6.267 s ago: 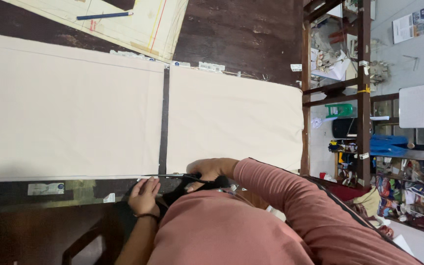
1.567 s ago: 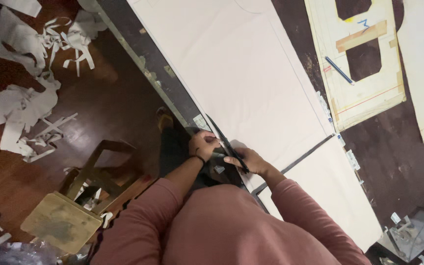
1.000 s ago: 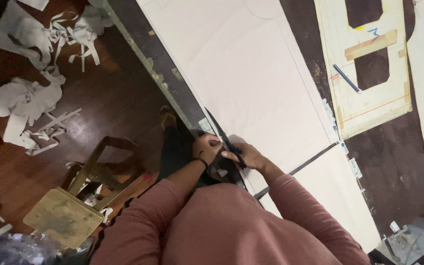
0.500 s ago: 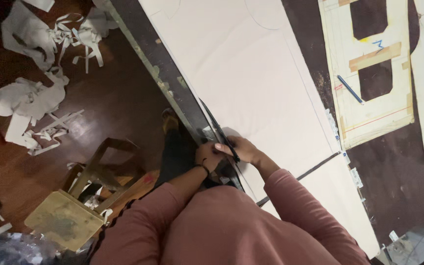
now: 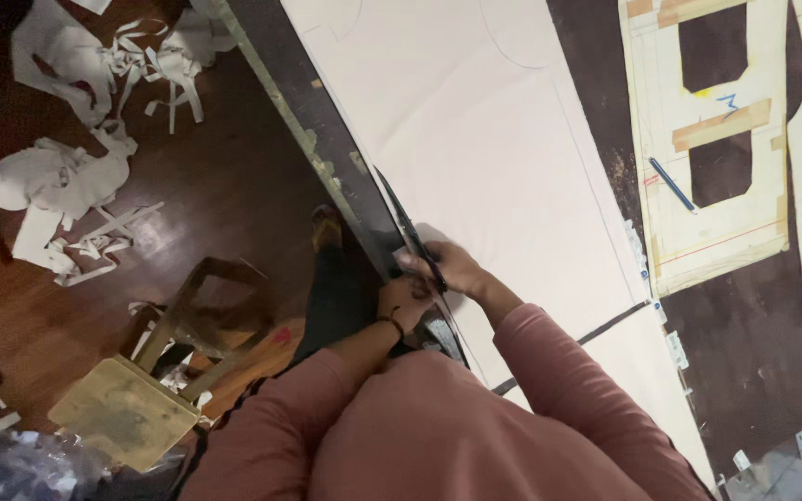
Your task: The person unfolds a large piece of white fabric on a table, places a paper pattern on top, and traces the pattern onto the fabric with a pen. They then use large shears to cut the fabric along the traced lines, removing excess material.
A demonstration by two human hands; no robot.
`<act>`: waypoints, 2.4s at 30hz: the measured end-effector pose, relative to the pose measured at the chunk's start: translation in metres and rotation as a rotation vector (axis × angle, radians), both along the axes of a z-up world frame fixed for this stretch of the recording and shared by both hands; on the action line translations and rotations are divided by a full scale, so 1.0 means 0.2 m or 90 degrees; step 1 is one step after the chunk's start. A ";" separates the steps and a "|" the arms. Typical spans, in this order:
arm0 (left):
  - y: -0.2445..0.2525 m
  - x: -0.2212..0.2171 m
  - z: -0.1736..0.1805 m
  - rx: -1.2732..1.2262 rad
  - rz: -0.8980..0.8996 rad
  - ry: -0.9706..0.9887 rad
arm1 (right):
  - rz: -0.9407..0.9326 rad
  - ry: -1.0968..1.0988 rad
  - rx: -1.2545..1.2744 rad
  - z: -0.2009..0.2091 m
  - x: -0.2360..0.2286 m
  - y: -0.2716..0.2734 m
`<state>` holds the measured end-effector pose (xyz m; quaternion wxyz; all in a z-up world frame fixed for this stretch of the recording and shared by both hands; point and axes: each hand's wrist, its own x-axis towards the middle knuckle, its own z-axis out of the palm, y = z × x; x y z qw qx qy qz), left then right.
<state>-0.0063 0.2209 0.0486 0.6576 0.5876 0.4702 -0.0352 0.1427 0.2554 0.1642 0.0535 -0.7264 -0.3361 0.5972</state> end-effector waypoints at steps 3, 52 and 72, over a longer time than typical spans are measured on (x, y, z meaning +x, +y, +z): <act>0.01 0.00 0.03 0.001 0.006 -0.027 | -0.003 -0.024 -0.008 -0.09 0.04 -0.02; -0.08 -0.02 -0.14 -0.111 -0.024 0.052 | -0.058 0.006 -0.004 -0.07 0.01 0.65; -0.16 0.00 -0.27 -0.089 -0.025 0.048 | -0.051 -0.001 0.031 -0.09 -0.01 0.89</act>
